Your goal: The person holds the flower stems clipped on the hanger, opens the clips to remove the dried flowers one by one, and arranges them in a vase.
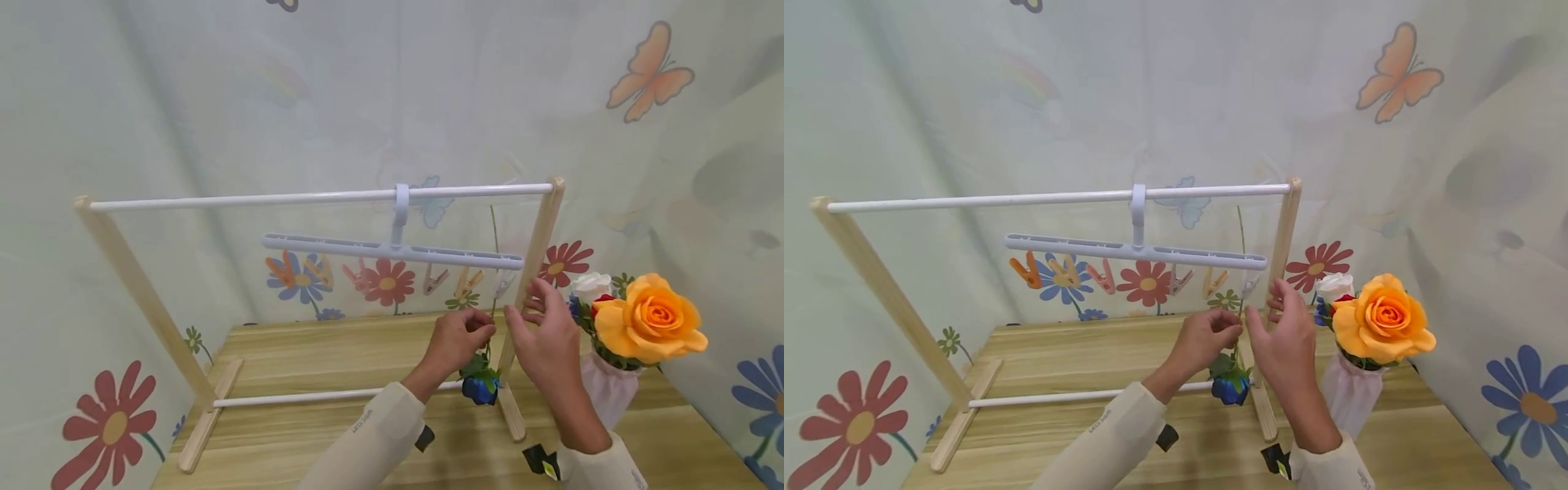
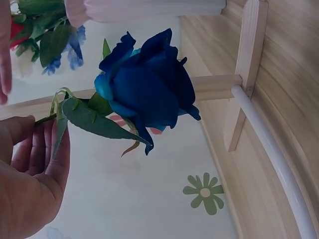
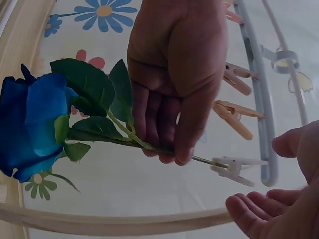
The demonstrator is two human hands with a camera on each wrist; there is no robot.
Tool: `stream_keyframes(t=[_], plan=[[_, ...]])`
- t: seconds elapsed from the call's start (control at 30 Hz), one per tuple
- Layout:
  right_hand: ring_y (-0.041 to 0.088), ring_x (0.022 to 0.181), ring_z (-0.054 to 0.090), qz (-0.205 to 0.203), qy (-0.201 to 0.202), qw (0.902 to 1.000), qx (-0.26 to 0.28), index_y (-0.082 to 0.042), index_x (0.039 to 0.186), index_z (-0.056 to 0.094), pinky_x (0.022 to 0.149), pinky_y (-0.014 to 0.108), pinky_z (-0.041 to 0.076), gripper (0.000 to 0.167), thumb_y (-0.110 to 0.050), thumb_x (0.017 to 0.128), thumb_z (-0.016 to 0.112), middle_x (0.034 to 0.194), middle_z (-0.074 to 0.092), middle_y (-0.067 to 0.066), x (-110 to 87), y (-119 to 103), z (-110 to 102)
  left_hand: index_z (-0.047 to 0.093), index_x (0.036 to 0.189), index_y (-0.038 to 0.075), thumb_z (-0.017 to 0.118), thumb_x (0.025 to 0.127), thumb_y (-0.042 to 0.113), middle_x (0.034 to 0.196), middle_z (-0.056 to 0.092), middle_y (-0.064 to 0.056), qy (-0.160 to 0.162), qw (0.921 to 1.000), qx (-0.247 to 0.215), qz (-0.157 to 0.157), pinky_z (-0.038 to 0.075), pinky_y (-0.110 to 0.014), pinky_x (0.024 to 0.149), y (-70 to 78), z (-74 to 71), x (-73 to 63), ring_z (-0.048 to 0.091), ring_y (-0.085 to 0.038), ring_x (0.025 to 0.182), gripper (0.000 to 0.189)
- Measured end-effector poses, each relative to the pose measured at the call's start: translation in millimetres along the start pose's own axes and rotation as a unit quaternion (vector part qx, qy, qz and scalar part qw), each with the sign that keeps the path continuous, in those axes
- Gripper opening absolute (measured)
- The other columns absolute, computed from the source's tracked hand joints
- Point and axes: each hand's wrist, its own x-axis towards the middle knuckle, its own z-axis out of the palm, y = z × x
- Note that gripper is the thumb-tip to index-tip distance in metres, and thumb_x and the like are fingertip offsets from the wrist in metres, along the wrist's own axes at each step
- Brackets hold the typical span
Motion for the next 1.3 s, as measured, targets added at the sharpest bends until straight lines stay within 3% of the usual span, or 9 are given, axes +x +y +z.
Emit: stream_keyframes(t=[0.07,0.13,0.37,0.53,0.67,0.8,1.3], plan=[[0.038,0.123,0.063,0.014,-0.021,0.9997,-0.005,-0.004,0.151,0.041,0.098,0.051,0.055,0.061,-0.024,0.099,0.067,0.143,0.057,0.02,6.3,-1,7,0.075,0.098,0.012,0.072,0.095,0.022,0.084,0.075,0.002,0.001,1.0,-0.004,-0.001,0.055,-0.018,0.064,0.2,0.2,-0.7,0.064,-0.001,0.068,0.01],[0.039,0.122,0.064,0.015,-0.019,0.9997,-0.003,-0.003,0.15,0.042,0.097,0.053,0.056,0.061,-0.024,0.098,0.068,0.142,0.058,0.021,11.7,-1,13,0.074,0.098,0.012,0.072,0.095,0.021,0.083,0.074,0.002,0.0,1.0,-0.006,-0.002,0.055,-0.018,0.063,0.8,0.3,-1.5,0.063,-0.001,0.067,0.01],[0.037,0.11,0.07,-0.002,0.06,0.9979,0.024,0.0,0.141,0.049,0.091,0.052,0.059,0.053,-0.019,0.096,0.07,0.127,0.065,0.021,19.0,3,30,0.073,0.097,0.011,0.072,0.096,0.02,0.081,0.072,0.003,0.0,1.0,0.003,0.007,0.053,-0.017,0.062,3.2,0.1,-3.4,0.061,0.0,0.066,0.009],[0.036,0.102,0.072,0.0,0.083,0.9963,0.023,0.0,0.135,0.052,0.086,0.053,0.06,0.049,-0.021,0.096,0.071,0.118,0.067,0.021,22.5,3,34,0.074,0.098,0.012,0.071,0.096,0.02,0.082,0.072,0.002,-0.007,0.9998,0.012,0.012,0.053,-0.017,0.063,3.6,-0.8,-4.8,0.061,0.0,0.068,0.009],[0.033,0.091,0.072,-0.001,0.091,0.9958,0.006,0.0,0.129,0.054,0.075,0.037,0.06,0.046,-0.025,0.095,0.072,0.106,0.069,0.018,24.5,3,35,0.074,0.1,0.013,0.07,0.097,0.021,0.085,0.072,0.003,-0.013,0.9997,0.017,0.011,0.054,-0.017,0.065,5.1,-0.8,-6.8,0.062,-0.001,0.07,0.01],[0.028,0.085,0.067,0.004,0.104,0.9946,0.004,0.0,0.127,0.054,0.069,0.02,0.047,0.047,-0.028,0.095,0.072,0.101,0.067,0.016,24.8,2,36,0.074,0.102,0.014,0.07,0.097,0.022,0.086,0.072,0.005,-0.015,0.9996,0.022,0.007,0.054,-0.017,0.067,6.6,-0.4,-8.1,0.062,-0.002,0.071,0.01],[0.028,0.084,0.068,-0.008,0.141,0.9898,0.019,0.0,0.121,0.059,0.07,0.007,0.041,0.04,-0.026,0.095,0.073,0.102,0.07,0.019,25.0,2,37,0.074,0.103,0.017,0.071,0.097,0.025,0.086,0.072,0.008,-0.01,0.9992,0.038,0.004,0.055,-0.017,0.069,8.0,0.3,-9.0,0.063,-0.002,0.072,0.011]])
